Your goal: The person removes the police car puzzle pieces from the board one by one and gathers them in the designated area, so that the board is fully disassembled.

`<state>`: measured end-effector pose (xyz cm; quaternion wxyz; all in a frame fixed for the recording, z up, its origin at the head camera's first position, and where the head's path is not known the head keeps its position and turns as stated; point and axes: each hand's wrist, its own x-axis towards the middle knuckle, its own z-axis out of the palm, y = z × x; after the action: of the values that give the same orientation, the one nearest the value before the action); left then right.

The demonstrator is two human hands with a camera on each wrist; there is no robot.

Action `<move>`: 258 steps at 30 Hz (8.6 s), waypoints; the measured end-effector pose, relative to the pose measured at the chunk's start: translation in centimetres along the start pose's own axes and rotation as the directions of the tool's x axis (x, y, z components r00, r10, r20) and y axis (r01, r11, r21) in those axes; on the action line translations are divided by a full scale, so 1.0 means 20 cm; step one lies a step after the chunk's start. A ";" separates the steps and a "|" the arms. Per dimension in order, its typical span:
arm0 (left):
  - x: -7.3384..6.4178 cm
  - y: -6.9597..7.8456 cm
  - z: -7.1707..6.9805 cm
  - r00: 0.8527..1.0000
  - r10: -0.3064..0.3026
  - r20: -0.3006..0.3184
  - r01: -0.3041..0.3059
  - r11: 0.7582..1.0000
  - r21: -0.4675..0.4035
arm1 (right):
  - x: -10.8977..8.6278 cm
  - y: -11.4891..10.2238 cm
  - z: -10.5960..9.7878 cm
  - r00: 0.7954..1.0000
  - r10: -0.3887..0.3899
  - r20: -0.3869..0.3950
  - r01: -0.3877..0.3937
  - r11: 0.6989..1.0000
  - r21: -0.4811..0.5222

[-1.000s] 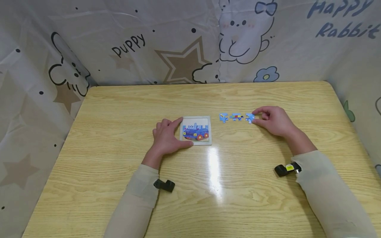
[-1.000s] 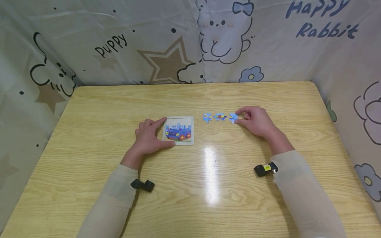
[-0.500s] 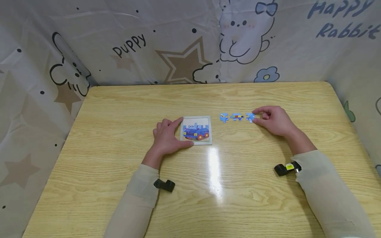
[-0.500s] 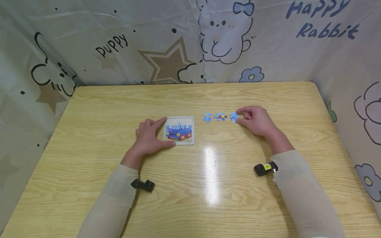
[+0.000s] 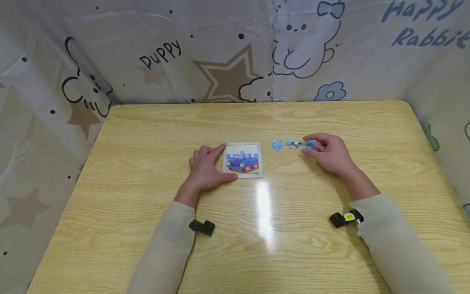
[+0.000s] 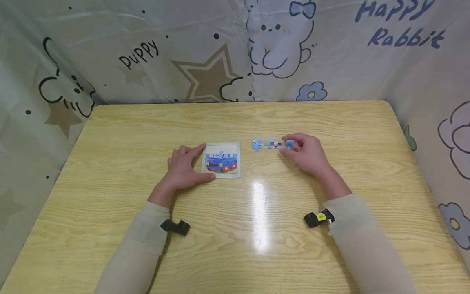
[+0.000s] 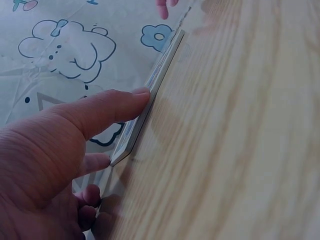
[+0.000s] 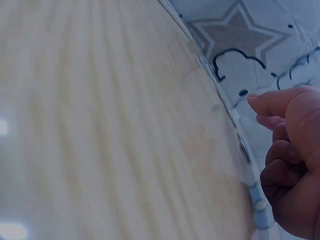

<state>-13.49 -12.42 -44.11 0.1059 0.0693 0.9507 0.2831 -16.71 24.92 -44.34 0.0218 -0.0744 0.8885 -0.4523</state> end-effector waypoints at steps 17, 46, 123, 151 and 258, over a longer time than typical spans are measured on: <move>0.00 0.00 0.00 1.000 -0.008 0.002 0.008 1.000 -0.005 | 0.03 -0.32 0.37 0.985 -0.129 0.115 0.110 0.981 0.159; 0.00 0.00 0.00 1.000 0.015 -0.010 -0.015 1.000 0.007 | 0.17 -0.45 0.65 0.939 -0.168 0.302 0.134 0.983 0.128; 0.00 0.00 0.00 1.000 0.007 -0.010 -0.007 0.999 0.033 | 0.16 -0.50 0.67 0.962 -0.010 0.272 -0.007 0.998 0.062; 0.01 0.00 0.00 1.000 0.020 -0.005 -0.020 0.999 0.031 | 0.14 -0.51 0.69 0.976 -0.079 0.202 0.093 0.994 -0.059; -0.01 0.00 0.01 1.000 0.008 -0.024 -0.008 1.000 0.006 | 0.02 -0.15 0.20 0.977 -0.085 0.194 0.099 0.993 -0.063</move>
<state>-13.28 -12.32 -44.22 0.0932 0.0699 0.9524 0.2816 -16.37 19.85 -44.20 0.0833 -0.1593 0.8937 -0.4112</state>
